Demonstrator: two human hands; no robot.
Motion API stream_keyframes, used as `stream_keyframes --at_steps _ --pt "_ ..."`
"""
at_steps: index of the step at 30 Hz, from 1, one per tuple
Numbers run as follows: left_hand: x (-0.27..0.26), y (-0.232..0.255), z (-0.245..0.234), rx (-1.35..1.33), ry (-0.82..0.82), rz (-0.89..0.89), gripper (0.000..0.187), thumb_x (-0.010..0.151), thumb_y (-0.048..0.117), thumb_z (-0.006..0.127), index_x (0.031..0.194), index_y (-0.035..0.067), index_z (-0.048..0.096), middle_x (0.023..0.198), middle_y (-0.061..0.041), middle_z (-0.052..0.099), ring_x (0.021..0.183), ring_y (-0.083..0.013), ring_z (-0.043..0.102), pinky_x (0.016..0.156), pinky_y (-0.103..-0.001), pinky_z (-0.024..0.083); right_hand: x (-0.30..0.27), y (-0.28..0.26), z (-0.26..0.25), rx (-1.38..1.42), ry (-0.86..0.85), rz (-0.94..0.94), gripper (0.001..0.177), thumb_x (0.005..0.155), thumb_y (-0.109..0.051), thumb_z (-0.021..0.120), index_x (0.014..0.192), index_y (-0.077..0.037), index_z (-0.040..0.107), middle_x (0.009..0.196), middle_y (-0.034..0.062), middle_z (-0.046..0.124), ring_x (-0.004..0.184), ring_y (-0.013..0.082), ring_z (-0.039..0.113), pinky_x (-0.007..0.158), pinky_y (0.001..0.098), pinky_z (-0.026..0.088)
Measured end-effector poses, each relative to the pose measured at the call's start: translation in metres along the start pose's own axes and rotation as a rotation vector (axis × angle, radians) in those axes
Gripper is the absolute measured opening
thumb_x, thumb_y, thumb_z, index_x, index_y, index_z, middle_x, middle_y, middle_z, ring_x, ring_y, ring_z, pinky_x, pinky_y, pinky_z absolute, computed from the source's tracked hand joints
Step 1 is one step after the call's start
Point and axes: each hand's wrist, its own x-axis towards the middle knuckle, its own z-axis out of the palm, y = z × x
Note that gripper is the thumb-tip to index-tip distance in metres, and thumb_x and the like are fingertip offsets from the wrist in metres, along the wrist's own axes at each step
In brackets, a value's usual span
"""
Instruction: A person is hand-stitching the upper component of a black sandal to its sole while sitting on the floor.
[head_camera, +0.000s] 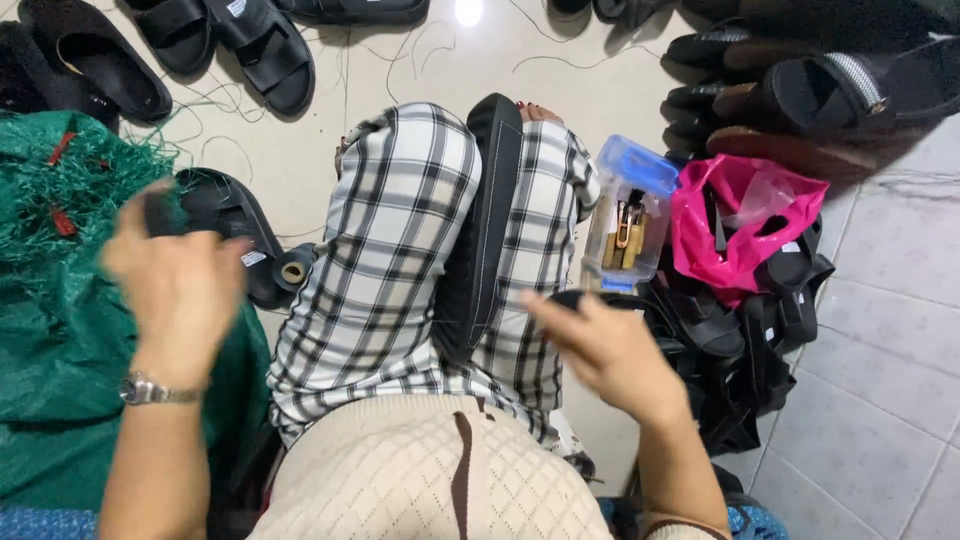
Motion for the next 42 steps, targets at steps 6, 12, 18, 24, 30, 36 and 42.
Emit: stream_keyframes --at_steps 6,12,18,24,30,36,42 --pt "0.000 0.104 0.004 -0.361 -0.218 0.544 0.135 0.070 0.098 0.067 0.167 0.020 0.016 0.166 -0.014 -0.020 0.145 -0.0340 -0.034 0.115 -0.060 -0.026 0.021 -0.025 -0.006 -0.063 -0.088 -0.035 0.052 0.087 -0.015 0.068 0.138 -0.026 0.062 0.065 -0.0004 0.038 0.050 0.0154 0.040 0.045 0.0312 0.034" --pt "0.002 0.125 0.015 -0.544 -0.095 0.581 0.127 0.057 0.081 0.088 0.157 0.015 0.048 0.171 -0.014 0.003 0.150 -0.0373 -0.023 0.116 -0.062 -0.023 0.026 -0.024 -0.010 -0.029 -0.070 -0.065 0.050 0.085 -0.012 0.069 0.134 -0.024 0.066 0.064 -0.0001 0.037 0.050 0.0164 0.041 0.046 0.0326 0.035" --pt "0.001 0.127 0.017 -0.523 -0.043 0.576 0.123 0.059 0.087 0.082 0.156 0.017 0.054 0.171 -0.012 0.011 0.150 -0.0369 -0.023 0.116 -0.061 -0.023 0.033 -0.034 -0.022 -0.117 -0.076 -0.067 0.052 0.081 -0.011 0.069 0.130 -0.026 0.069 0.061 -0.0006 0.040 0.046 0.0166 0.042 0.041 0.0327 0.036" --pt "-0.001 0.134 0.018 -0.519 0.045 0.584 0.104 0.071 0.088 0.067 0.144 0.014 0.065 0.168 -0.007 0.029 0.154 -0.0362 -0.010 0.118 -0.061 -0.020 0.034 -0.055 -0.030 -0.251 -0.184 -0.048 0.061 0.075 -0.009 0.069 0.136 -0.014 0.065 0.064 0.0026 0.049 0.045 0.0156 0.049 0.037 0.0299 0.040" --pt "0.002 0.137 0.038 -0.517 0.172 0.581 0.104 0.063 0.090 0.050 0.138 0.019 0.063 0.164 -0.002 0.038 0.155 -0.0413 0.011 0.121 -0.066 -0.006 0.039 -0.044 -0.012 -0.167 -0.145 -0.031 0.040 0.086 -0.014 0.064 0.123 -0.023 0.074 0.055 0.0058 0.060 0.044 0.0177 0.061 0.042 0.0262 0.048" --pt "0.004 0.136 0.039 -0.493 0.220 0.579 0.106 0.060 0.091 0.051 0.137 0.020 0.064 0.163 -0.001 0.040 0.156 -0.0397 0.010 0.121 -0.064 -0.007 0.055 -0.052 -0.008 -0.163 -0.084 -0.018 0.023 0.090 -0.017 0.068 0.109 -0.020 0.080 0.053 0.0043 0.062 0.041 0.0135 0.058 0.040 0.0234 0.045" --pt "-0.044 0.123 0.015 -0.905 0.203 0.332 0.029 0.082 0.045 0.080 0.070 0.020 0.073 0.127 0.001 0.071 0.121 -0.0291 0.059 0.089 -0.040 0.042 0.026 -0.064 -0.013 -0.222 0.043 0.030 0.017 0.091 -0.021 0.068 0.107 -0.018 0.072 0.054 -0.0006 0.054 0.045 0.0168 0.060 0.045 0.0260 0.049"
